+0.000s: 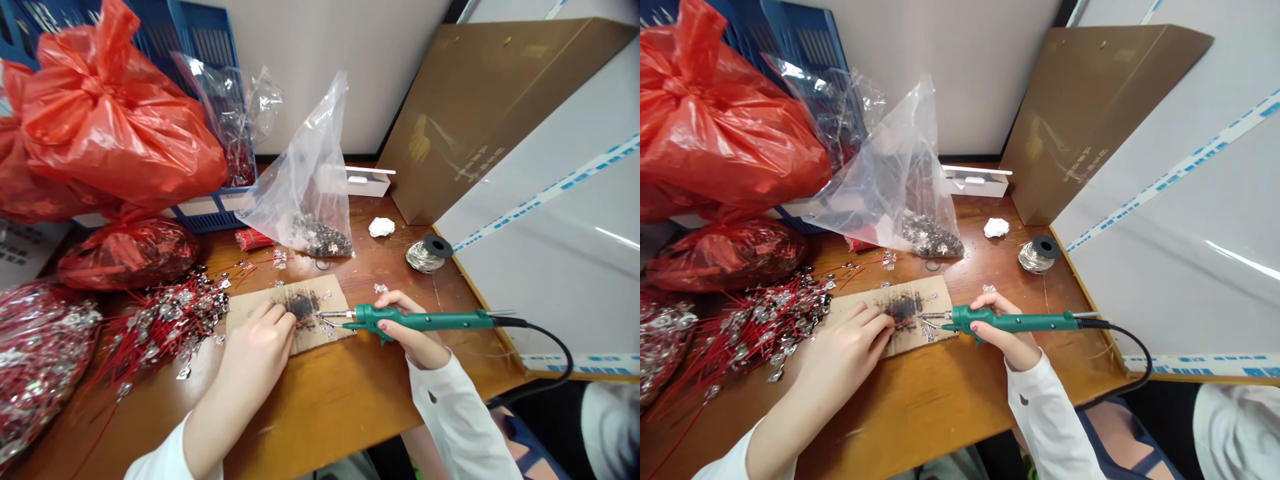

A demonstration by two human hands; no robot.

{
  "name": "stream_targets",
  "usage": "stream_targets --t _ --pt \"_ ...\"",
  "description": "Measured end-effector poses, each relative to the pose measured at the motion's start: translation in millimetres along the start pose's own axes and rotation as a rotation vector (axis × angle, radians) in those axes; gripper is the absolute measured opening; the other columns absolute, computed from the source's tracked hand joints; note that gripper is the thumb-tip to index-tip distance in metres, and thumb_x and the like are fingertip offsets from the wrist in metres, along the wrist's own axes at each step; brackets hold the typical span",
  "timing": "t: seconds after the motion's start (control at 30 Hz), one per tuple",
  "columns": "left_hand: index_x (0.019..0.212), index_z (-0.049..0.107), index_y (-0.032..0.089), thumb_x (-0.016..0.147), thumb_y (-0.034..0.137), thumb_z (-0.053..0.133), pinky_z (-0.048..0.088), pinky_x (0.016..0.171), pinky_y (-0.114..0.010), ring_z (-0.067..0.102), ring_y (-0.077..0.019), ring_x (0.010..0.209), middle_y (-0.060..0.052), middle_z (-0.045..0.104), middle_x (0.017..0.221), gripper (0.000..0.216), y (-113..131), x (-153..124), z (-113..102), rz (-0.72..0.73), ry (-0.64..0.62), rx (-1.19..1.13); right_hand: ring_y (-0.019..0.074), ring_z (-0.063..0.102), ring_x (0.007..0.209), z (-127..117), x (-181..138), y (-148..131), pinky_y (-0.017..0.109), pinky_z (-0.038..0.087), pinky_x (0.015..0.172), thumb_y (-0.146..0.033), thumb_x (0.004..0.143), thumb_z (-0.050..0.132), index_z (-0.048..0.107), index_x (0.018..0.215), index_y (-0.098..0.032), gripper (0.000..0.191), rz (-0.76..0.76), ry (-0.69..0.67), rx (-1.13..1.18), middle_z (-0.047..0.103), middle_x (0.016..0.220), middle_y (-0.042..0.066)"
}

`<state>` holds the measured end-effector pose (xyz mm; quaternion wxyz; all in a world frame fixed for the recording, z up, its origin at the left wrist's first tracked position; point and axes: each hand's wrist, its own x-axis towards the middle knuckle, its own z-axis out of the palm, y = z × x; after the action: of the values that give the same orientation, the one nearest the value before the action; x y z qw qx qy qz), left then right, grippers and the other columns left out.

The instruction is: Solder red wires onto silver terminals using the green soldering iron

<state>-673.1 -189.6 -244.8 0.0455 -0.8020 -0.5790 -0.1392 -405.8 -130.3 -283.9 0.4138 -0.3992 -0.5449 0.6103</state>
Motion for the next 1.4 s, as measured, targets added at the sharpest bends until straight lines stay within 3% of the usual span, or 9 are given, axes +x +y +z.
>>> stream_targets --t 0.4,0.87,1.4 --pt "0.075 0.064 0.018 0.089 0.014 0.057 0.049 0.063 -0.033 0.062 -0.0233 0.078 -0.002 0.065 0.074 0.016 -3.8 -3.1 -7.6 -0.055 -0.015 -0.016 0.0159 0.060 0.074 -2.2 1.4 0.9 0.024 0.048 0.064 -0.037 0.074 0.078 0.068 0.090 -0.025 0.022 -0.034 0.020 -0.004 0.064 0.082 0.001" --pt "0.073 0.064 0.019 0.089 0.013 0.056 0.046 0.058 -0.030 0.063 -0.0225 0.079 -0.003 0.068 0.076 0.018 0.7 -1.8 -10.4 -0.063 -0.121 0.001 0.0168 0.057 0.069 5.5 -9.1 -2.4 0.026 0.044 0.055 -0.041 0.070 0.080 0.069 0.089 -0.025 0.027 0.060 0.145 0.027 0.063 0.081 0.002" --pt "0.074 0.064 0.019 0.086 0.010 0.058 0.046 0.058 -0.030 0.062 -0.0228 0.081 -0.004 0.068 0.078 0.016 2.6 -0.7 -6.0 -0.050 -0.127 0.054 0.0177 0.059 0.072 9.1 -6.5 -8.0 0.027 0.048 0.060 -0.042 0.070 0.080 0.070 0.088 -0.024 0.027 0.043 0.144 -0.026 0.065 0.084 0.003"
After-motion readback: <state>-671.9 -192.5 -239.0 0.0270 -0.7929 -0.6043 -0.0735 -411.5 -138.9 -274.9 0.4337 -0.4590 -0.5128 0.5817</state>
